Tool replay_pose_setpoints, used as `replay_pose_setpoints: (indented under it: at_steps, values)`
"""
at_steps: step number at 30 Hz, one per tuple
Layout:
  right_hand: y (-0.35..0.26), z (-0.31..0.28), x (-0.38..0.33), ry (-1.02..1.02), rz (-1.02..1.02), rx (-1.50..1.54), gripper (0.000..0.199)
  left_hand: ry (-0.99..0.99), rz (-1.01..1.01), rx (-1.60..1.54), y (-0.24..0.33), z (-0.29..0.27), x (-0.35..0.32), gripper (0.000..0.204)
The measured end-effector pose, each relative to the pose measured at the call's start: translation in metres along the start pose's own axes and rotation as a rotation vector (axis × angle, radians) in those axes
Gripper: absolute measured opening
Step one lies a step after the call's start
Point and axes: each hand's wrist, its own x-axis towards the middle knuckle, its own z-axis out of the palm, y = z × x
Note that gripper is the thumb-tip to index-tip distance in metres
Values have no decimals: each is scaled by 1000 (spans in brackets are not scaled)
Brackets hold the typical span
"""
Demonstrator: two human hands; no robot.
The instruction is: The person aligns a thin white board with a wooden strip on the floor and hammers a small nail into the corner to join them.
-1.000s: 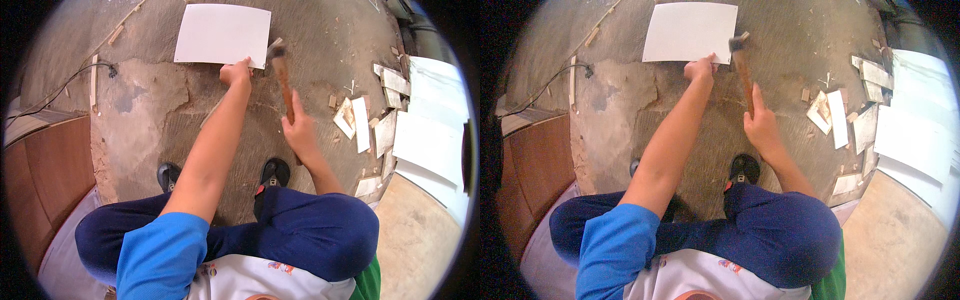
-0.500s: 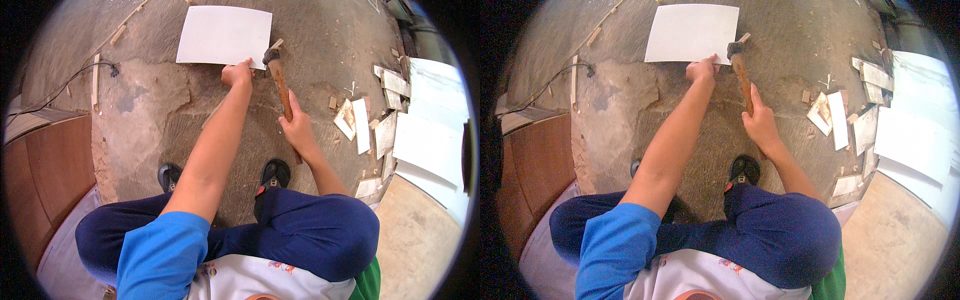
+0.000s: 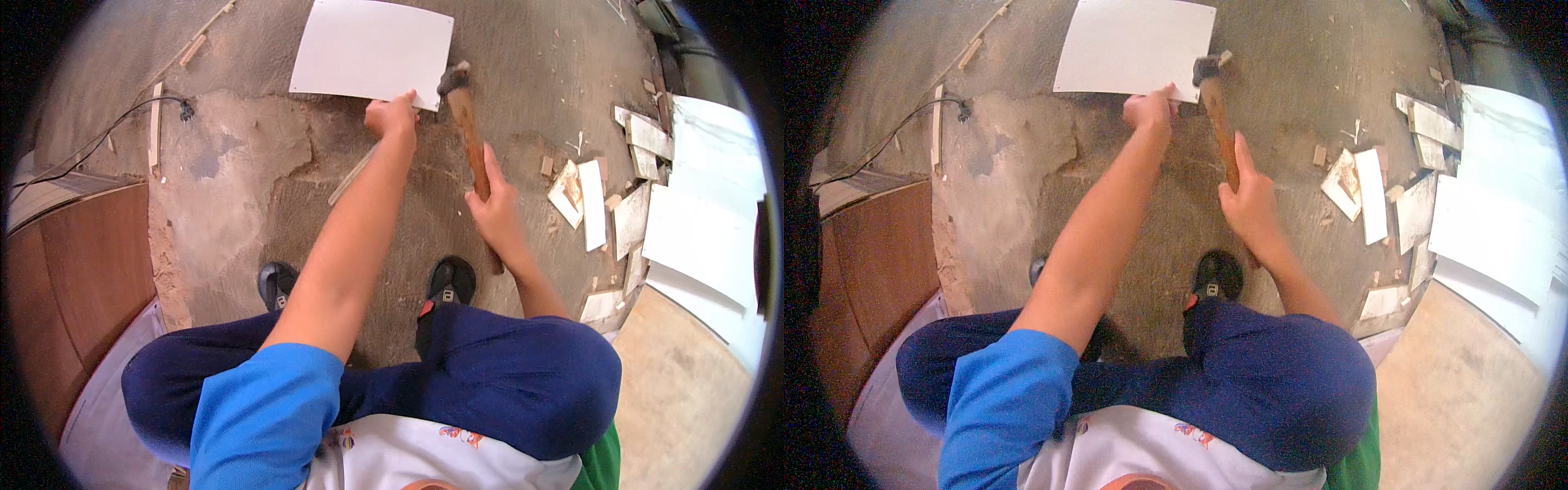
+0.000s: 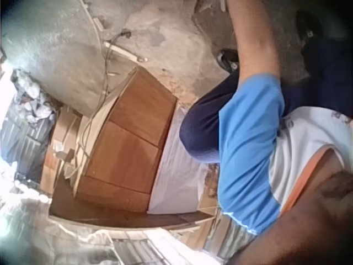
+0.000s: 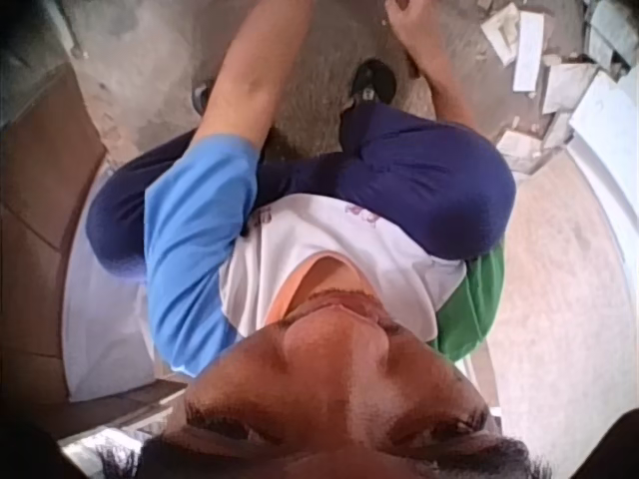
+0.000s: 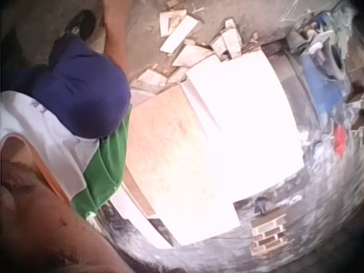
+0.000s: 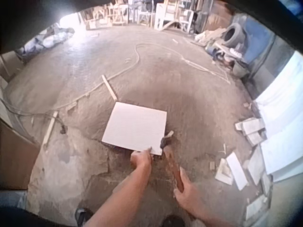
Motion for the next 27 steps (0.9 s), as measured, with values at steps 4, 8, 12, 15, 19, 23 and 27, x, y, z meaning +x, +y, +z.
replay_pose_setpoints:
  at_steps: [4,8,12,15,19,23,27]
  values:
    - [-7,-6,6,-52,3,-42,72,-2,-10,-146,-4,3,10,22]
    - [-10,-8,2,38,-55,8,71,5,14,-77,-3,3,6,21]
    - [-21,-6,1,-24,80,-11,72,53,-48,-155,-11,3,21,23]
    - [19,7,0,26,-6,-30,71,-26,-7,-116,0,2,1,20]
    - [21,5,6,184,70,247,62,-72,-68,-178,0,-2,11,19]
    - [52,3,35,182,115,515,49,-126,-95,-237,10,-4,8,22]
    - [88,14,59,119,212,652,45,-185,-40,-236,15,-6,7,23]
